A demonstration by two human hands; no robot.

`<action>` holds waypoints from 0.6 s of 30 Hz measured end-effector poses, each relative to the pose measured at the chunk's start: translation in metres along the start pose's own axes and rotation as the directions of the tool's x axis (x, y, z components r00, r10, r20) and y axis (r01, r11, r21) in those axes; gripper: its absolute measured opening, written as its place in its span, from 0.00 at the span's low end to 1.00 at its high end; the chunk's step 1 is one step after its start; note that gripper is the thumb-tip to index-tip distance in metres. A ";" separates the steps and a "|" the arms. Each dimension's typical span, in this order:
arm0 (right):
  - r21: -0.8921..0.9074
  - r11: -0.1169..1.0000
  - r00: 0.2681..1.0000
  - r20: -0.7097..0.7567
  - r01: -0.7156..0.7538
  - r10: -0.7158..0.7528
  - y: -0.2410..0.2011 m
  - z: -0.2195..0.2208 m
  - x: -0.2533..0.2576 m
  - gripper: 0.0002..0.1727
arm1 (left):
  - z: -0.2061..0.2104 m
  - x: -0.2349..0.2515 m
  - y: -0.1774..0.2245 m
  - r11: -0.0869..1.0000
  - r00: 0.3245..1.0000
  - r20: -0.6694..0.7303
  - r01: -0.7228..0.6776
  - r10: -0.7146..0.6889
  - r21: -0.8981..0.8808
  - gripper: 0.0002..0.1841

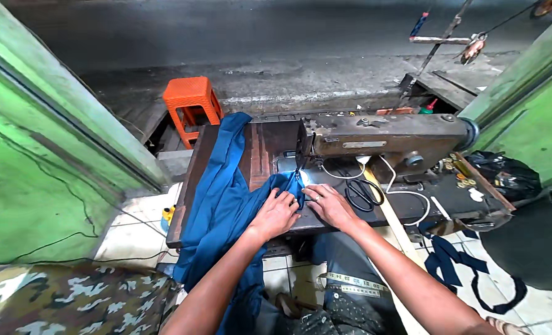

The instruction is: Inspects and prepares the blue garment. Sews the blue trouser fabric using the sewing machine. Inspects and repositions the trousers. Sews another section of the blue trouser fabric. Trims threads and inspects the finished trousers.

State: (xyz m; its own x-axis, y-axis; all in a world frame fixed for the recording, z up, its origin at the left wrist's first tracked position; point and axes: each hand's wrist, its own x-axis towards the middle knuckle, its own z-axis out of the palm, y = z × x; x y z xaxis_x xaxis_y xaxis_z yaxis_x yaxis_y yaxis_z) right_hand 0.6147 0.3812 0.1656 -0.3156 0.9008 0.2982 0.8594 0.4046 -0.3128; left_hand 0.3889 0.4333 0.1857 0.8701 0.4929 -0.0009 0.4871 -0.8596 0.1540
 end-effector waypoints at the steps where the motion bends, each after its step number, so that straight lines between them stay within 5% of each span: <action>1: -0.005 1.000 1.000 -0.006 0.015 -0.015 -0.001 0.003 0.003 0.20 | 0.000 0.000 -0.001 1.000 1.000 -0.008 -0.004 0.004 0.000 0.23; 8: 0.015 0.998 0.999 -0.005 0.053 -0.053 0.001 0.014 0.003 0.16 | -0.005 0.003 -0.006 1.000 1.000 0.023 -0.003 0.003 0.009 0.25; 18: 0.013 0.997 0.973 -0.220 0.077 -0.072 -0.001 0.029 -0.012 0.14 | 0.007 -0.002 -0.007 1.000 0.998 -0.054 -0.026 0.026 -0.006 0.26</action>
State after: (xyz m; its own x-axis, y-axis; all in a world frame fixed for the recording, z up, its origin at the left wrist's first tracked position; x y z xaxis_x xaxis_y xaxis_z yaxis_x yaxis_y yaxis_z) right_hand 0.6058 0.3747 0.1363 -0.2805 0.8126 0.5109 0.8274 0.4745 -0.3004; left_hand 0.3844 0.4374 0.1772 0.8771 0.4770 0.0560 0.4638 -0.8714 0.1597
